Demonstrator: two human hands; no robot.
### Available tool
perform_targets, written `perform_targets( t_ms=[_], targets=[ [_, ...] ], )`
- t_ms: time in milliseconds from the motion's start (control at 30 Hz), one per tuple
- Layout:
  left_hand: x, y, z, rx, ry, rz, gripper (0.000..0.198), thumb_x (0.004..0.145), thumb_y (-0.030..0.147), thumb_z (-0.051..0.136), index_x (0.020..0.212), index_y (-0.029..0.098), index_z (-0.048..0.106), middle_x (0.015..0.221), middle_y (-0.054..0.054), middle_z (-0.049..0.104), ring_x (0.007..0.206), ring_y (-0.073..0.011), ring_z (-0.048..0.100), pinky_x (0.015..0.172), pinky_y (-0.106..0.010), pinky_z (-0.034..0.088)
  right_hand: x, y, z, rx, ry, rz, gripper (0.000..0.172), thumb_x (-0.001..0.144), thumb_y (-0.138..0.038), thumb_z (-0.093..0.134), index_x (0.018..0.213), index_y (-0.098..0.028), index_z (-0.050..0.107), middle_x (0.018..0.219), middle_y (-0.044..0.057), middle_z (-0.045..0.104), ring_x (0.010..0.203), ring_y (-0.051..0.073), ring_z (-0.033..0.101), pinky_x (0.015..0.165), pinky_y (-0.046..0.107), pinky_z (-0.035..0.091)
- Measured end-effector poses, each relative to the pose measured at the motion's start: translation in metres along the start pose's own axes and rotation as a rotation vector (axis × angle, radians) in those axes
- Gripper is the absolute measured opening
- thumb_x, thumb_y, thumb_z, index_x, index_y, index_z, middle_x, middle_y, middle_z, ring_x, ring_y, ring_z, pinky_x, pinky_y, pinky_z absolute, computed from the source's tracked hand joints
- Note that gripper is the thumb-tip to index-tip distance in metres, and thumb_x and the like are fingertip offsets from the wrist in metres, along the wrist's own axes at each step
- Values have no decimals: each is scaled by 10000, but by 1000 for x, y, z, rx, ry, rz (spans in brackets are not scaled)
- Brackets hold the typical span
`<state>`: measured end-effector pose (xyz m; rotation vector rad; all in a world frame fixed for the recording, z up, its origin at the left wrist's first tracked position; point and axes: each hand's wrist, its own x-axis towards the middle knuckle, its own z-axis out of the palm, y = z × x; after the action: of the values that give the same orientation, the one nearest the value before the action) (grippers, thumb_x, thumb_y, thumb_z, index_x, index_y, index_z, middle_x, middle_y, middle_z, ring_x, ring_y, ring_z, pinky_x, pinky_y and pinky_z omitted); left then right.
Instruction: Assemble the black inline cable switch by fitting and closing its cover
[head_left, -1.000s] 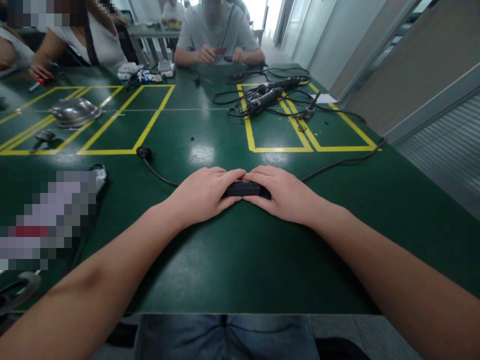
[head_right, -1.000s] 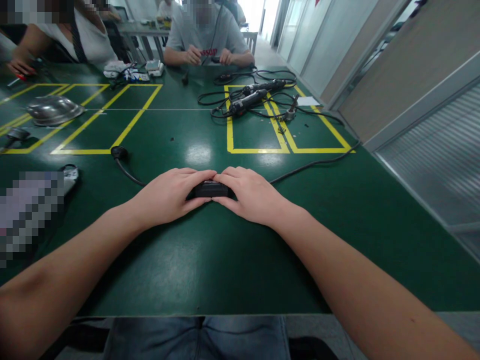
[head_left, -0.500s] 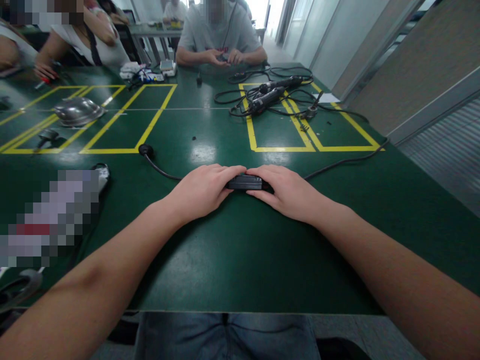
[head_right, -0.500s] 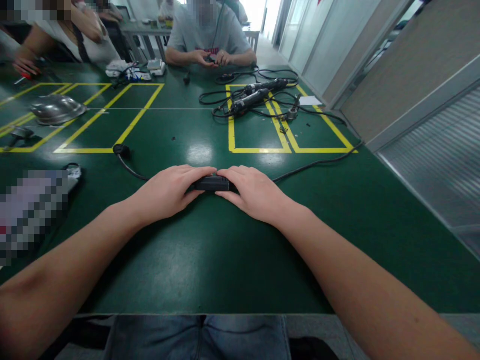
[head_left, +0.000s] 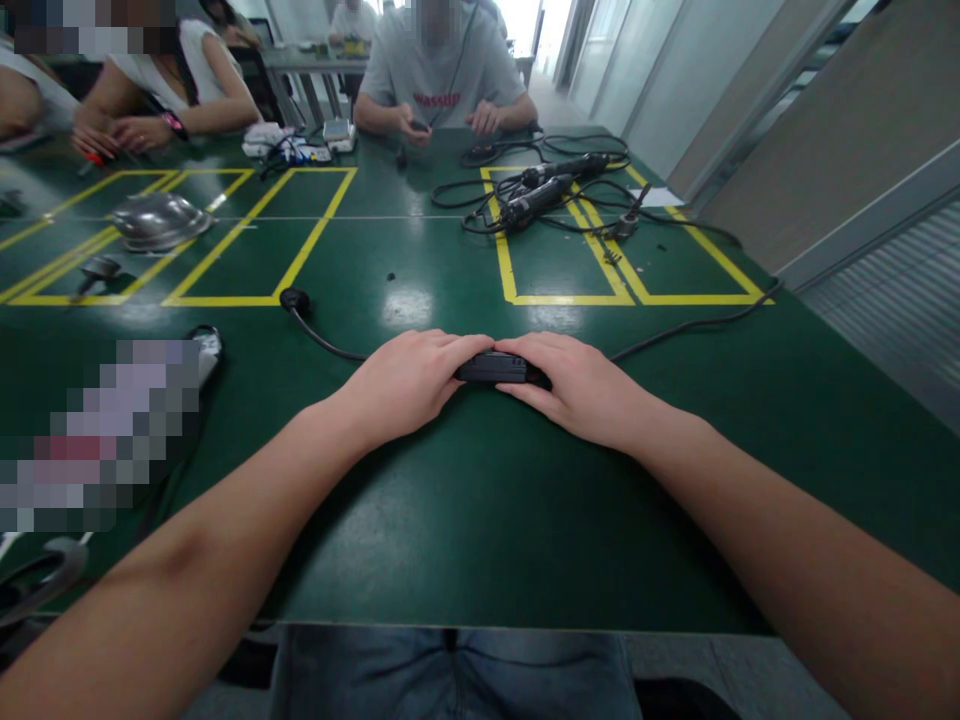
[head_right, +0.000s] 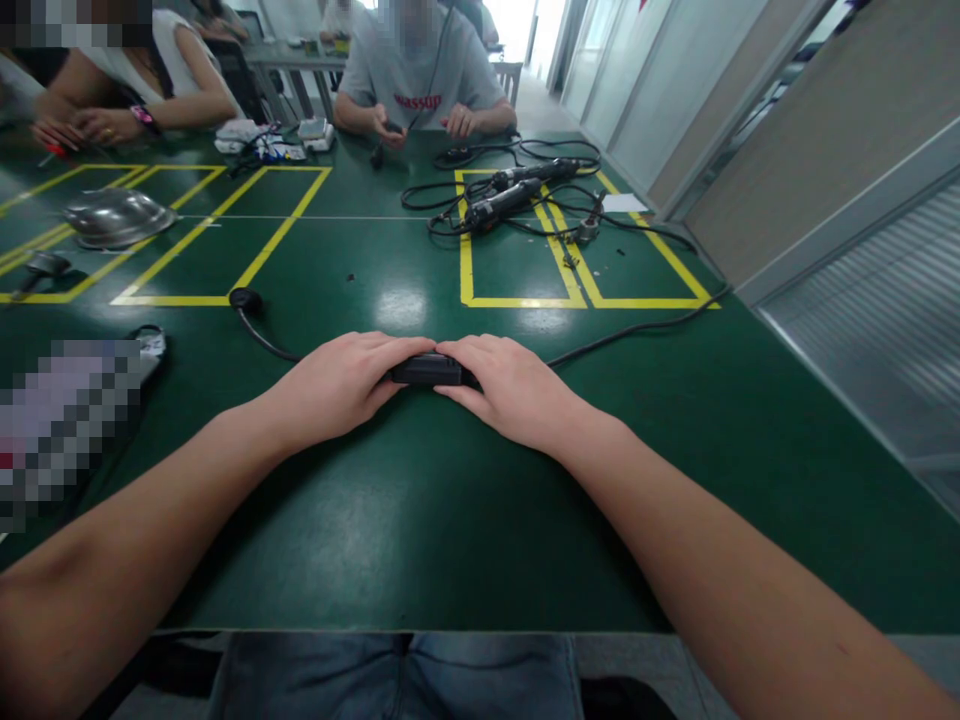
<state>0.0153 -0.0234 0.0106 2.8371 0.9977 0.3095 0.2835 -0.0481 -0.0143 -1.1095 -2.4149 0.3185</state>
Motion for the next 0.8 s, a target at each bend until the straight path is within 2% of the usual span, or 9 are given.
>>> perform_targets(
  t_ms=[333, 533, 700, 800],
  targets=[
    [0, 0, 1, -13, 16, 30, 448, 1106, 142, 572, 1539, 184, 678, 1377, -143, 849, 1211, -332, 829, 1103, -521, 663, 0, -1, 1, 5, 16, 9, 341, 1085, -305, 738, 1403, -196, 789, 1345, 156, 877, 1205, 360, 837, 1082, 552, 675],
    [0, -2, 5, 5, 29, 38, 432, 1116, 168, 577, 1535, 197, 677, 1350, -126, 856, 1181, -313, 827, 1082, -473, 651, 0, 0, 1, 0, 18, -1, 353, 1087, -294, 740, 1415, -175, 792, 1353, 167, 874, 1219, 364, 834, 1090, 548, 672],
    [0, 0, 3, -23, 30, 45, 411, 1130, 346, 654, 1495, 166, 707, 1273, -148, 857, 1145, -333, 815, 1056, -479, 645, -1, 3, 3, -14, 10, -24, 344, 1087, -290, 740, 1413, -192, 790, 1355, 158, 872, 1205, 361, 829, 1076, 539, 669],
    [0, 3, 2, -42, 28, 41, 452, 1159, 461, 618, 1475, 156, 724, 1254, -158, 853, 1130, -338, 805, 1048, -486, 639, -1, 3, 4, -19, 15, -22, 345, 1069, -294, 763, 1402, -210, 795, 1330, 149, 875, 1180, 357, 831, 1056, 524, 670]
  ],
)
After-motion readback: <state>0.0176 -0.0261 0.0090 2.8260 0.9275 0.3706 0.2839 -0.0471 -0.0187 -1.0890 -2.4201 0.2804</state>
